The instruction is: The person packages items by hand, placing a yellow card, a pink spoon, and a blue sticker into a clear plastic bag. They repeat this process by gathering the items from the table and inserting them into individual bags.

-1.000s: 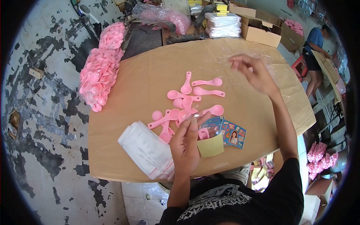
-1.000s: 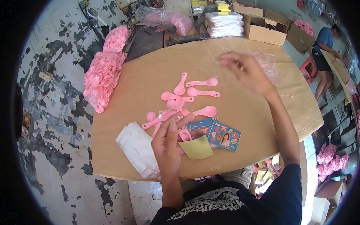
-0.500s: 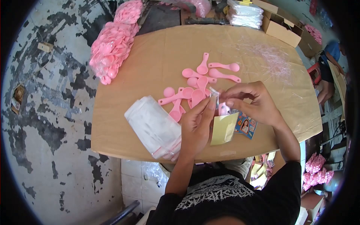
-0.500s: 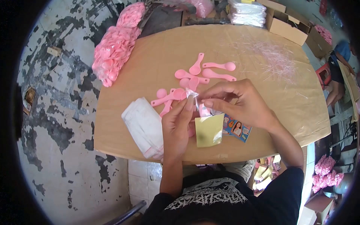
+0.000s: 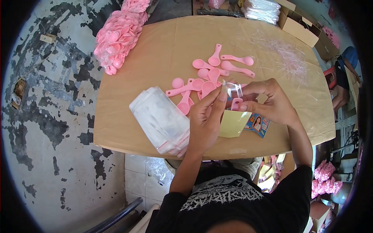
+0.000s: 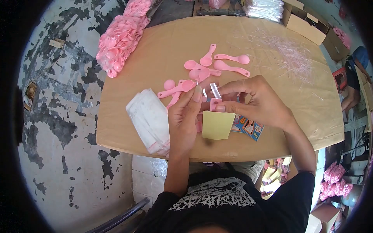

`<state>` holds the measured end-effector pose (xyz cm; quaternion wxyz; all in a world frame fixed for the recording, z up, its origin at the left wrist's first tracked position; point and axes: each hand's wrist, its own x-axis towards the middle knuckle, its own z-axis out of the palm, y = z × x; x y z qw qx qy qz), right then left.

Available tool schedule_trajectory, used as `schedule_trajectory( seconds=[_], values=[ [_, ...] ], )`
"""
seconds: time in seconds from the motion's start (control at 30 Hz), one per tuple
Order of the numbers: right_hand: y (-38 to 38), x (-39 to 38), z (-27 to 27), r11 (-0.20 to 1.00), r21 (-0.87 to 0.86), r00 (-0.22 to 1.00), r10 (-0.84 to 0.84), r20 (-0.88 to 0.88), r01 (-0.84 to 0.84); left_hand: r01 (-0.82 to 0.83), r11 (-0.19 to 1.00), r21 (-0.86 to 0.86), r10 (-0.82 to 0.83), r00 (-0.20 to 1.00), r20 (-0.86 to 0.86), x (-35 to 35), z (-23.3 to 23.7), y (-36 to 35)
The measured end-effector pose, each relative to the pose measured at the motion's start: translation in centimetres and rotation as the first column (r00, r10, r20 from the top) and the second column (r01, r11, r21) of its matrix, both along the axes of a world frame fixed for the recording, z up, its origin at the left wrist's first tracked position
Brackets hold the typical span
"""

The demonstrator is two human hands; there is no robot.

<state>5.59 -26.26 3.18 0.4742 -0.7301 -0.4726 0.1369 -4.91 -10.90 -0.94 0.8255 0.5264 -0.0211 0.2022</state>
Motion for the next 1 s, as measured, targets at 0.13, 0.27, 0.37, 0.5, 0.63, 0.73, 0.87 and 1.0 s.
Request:
schedule_trajectory(
  seconds=[0.13, 0.27, 0.37, 0.5, 0.63, 0.73, 0.87, 1.0],
  values=[
    [0.2, -0.5, 1.0, 0.998, -0.001, 0.998, 0.058, 0.022, -0.058, 0.016, 1.000, -0.007, -0.016, 1.000, 0.000, 0.1, 0.6, 0.1],
    [0.3, -0.4, 0.4, 0.998, 0.010, 0.998, 0.057, -0.013, -0.057, 0.004, 0.996, 0.093, -0.005, 1.000, 0.015, 0.3, 0.3, 0.1],
    [0.3, -0.3, 0.2, 0.999, 0.011, 0.997, 0.052, -0.050, -0.052, -0.003, 0.992, 0.125, 0.012, 0.997, -0.076, 0.1, 0.0, 0.3],
    [0.3, -0.5, 0.6, 0.999, -0.014, 0.998, 0.047, -0.053, -0.047, 0.017, 0.995, 0.098, -0.012, 0.998, -0.054, 0.1, -0.1, 0.3],
    [0.3, -0.3, 0.1, 0.999, 0.015, 0.999, 0.037, 0.005, -0.037, 0.011, 0.996, 0.093, -0.010, 1.000, -0.010, 0.1, 0.0, 0.3],
    [0.3, -0.4, 0.2, 0.999, 0.034, 1.000, 0.018, -0.014, -0.018, 0.021, 0.999, 0.032, -0.020, 0.999, -0.037, 0.0, -0.2, 0.2],
    [0.0, -0.5, 0.1, 0.998, 0.047, 0.992, -0.026, -0.122, 0.032, -0.022, 1.000, -0.005, 0.022, 0.999, -0.027, 0.3, 0.5, -0.6],
    [-0.1, -0.7, -0.1, 0.992, 0.122, 0.980, -0.011, -0.197, 0.035, 0.017, 1.000, 0.005, -0.016, 0.998, -0.056, 0.2, -0.1, -0.3]
  ],
)
